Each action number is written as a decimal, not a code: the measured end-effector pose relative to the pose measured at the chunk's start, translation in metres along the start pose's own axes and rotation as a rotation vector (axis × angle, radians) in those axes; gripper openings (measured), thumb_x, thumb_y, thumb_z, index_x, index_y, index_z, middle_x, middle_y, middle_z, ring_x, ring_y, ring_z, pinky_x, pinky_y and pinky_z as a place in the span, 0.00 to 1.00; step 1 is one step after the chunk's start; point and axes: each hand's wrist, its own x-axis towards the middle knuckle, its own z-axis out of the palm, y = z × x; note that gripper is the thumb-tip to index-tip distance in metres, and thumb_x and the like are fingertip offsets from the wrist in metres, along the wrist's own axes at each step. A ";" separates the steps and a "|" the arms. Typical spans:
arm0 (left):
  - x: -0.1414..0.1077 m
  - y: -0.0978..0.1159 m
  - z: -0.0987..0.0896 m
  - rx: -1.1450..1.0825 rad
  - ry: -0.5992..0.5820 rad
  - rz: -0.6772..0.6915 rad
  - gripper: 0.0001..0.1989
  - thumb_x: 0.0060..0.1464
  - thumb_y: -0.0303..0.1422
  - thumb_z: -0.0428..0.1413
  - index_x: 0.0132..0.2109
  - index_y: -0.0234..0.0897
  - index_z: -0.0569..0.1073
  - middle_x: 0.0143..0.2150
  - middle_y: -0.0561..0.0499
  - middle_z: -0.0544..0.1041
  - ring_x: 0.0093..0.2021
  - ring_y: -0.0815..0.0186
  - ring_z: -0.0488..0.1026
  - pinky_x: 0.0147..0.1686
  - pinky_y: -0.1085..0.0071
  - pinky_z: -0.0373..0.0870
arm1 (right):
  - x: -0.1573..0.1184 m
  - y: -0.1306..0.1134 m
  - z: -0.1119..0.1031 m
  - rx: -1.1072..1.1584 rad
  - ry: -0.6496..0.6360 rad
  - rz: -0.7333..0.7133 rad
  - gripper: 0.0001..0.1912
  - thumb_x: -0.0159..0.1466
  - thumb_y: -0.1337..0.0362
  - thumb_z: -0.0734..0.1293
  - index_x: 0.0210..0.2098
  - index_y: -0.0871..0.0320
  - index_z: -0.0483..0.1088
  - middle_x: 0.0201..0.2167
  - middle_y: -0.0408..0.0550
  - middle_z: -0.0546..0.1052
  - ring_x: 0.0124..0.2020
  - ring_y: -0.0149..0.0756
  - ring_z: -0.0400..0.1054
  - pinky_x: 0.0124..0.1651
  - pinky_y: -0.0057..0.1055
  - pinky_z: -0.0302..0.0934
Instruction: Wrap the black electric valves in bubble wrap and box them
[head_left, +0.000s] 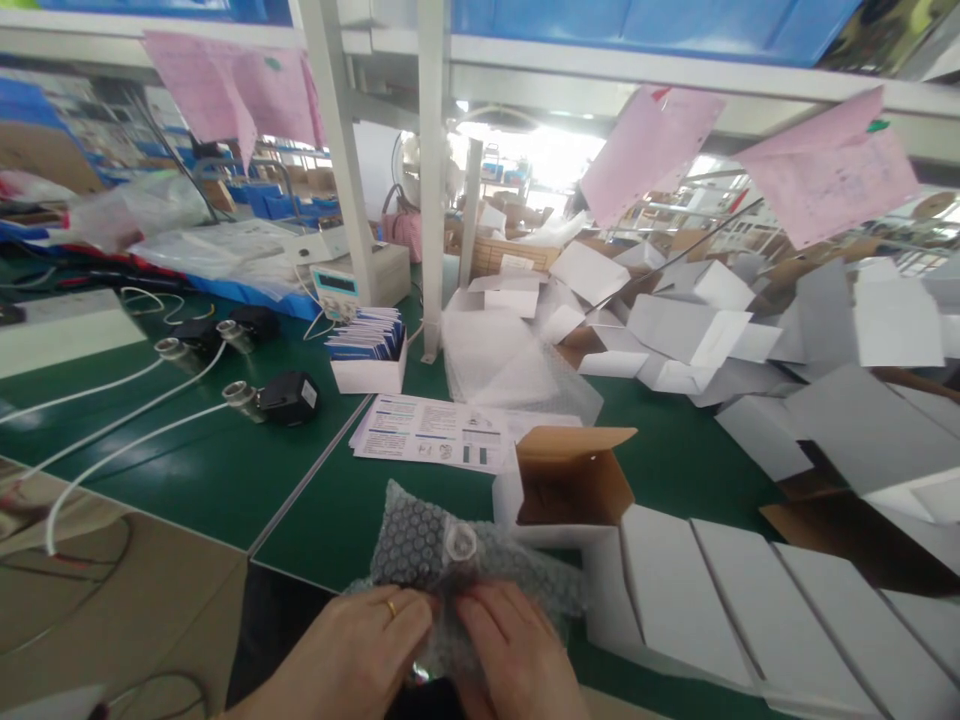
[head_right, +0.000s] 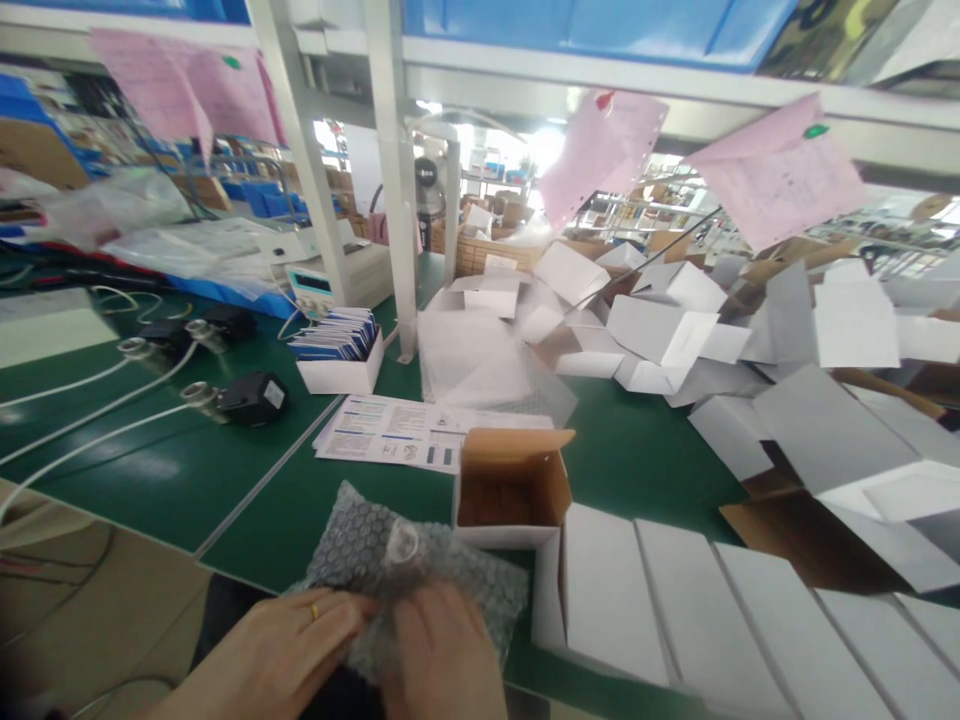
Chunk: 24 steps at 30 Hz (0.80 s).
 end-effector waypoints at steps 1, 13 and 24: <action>0.000 -0.002 -0.005 -0.028 -0.020 0.001 0.13 0.59 0.20 0.48 0.40 0.42 0.73 0.35 0.54 0.82 0.33 0.66 0.81 0.36 0.77 0.77 | 0.005 0.004 0.003 0.036 -0.060 0.065 0.13 0.61 0.70 0.60 0.38 0.56 0.76 0.34 0.52 0.81 0.37 0.46 0.76 0.41 0.38 0.68; 0.014 -0.024 -0.018 0.170 0.027 -0.056 0.39 0.47 0.40 0.72 0.65 0.43 0.68 0.64 0.40 0.73 0.62 0.44 0.71 0.57 0.47 0.74 | 0.054 -0.005 -0.031 0.560 -0.468 0.553 0.10 0.61 0.68 0.61 0.28 0.57 0.74 0.28 0.44 0.78 0.32 0.35 0.71 0.34 0.26 0.60; 0.024 -0.029 -0.013 -0.402 0.045 -0.461 0.20 0.46 0.39 0.69 0.46 0.41 0.79 0.45 0.48 0.79 0.46 0.55 0.77 0.46 0.62 0.75 | 0.016 -0.014 -0.053 -0.276 0.507 -0.274 0.19 0.64 0.76 0.69 0.49 0.47 0.77 0.40 0.40 0.84 0.43 0.40 0.80 0.57 0.39 0.69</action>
